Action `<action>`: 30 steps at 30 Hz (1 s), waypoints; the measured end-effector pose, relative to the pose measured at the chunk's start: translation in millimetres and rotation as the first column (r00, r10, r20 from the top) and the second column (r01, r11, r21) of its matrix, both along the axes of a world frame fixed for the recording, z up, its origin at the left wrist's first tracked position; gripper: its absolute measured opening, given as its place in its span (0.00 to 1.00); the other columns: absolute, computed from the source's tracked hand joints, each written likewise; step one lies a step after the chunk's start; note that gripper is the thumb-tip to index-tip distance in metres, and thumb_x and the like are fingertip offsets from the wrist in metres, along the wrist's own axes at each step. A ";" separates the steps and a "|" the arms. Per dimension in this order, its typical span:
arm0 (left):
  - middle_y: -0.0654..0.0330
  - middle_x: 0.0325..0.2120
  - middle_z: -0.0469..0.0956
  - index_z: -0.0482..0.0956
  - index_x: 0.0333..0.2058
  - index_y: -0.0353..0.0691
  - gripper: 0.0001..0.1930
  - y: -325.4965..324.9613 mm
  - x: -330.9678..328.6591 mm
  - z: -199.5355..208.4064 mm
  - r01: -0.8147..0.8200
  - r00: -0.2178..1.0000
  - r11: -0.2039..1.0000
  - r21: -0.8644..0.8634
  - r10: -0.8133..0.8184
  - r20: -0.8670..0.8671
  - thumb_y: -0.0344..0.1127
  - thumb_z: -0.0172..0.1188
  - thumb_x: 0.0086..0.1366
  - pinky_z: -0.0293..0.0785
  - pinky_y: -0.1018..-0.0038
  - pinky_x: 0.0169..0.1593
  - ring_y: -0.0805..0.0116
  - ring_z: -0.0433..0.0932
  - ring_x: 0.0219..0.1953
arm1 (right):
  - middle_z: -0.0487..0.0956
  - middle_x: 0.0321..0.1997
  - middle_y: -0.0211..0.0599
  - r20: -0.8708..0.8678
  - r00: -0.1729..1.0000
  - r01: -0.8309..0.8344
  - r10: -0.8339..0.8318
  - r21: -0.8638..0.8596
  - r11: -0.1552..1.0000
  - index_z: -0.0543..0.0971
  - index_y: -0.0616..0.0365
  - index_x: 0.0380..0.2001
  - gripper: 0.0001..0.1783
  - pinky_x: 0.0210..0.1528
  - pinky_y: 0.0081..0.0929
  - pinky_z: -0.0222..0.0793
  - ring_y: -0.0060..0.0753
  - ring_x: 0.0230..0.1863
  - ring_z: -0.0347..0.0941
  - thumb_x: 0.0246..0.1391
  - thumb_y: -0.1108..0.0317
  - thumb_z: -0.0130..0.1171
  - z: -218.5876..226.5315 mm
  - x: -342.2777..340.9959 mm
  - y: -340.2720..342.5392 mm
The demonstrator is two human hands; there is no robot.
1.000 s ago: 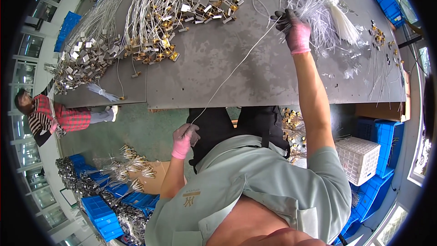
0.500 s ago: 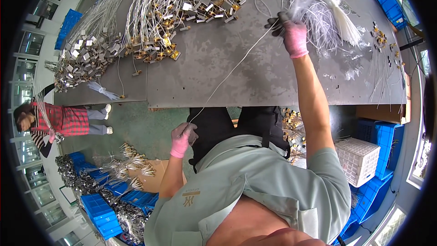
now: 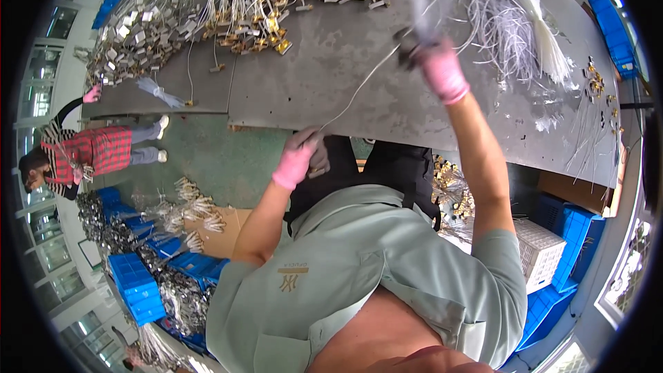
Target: Assembling and bundling bundles of white wires with electronic components at a manual assembly station.
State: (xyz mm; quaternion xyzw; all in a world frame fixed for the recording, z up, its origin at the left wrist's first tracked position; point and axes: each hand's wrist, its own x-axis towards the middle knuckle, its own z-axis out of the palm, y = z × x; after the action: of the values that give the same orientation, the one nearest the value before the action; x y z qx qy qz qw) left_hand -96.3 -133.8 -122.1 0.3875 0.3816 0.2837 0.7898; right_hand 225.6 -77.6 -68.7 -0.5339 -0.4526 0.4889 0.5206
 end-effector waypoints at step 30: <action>0.52 0.56 0.65 0.68 0.56 0.41 0.31 189.6 195.4 21.3 0.658 0.557 0.210 0.724 0.510 -0.655 0.47 0.63 0.55 0.59 0.61 0.62 0.50 0.61 0.60 | 0.81 0.34 0.45 0.506 0.799 0.265 -0.326 0.190 0.945 0.77 0.65 0.41 0.11 0.39 0.28 0.71 0.35 0.35 0.78 0.54 0.75 0.53 -108.8 64.8 -52.7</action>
State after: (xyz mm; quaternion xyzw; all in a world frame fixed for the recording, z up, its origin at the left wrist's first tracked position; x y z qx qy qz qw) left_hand 99.1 55.8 -100.8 0.8903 0.4056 0.1878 0.0876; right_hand 290.4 -130.3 -177.5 -0.6827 -0.5158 0.2092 0.4734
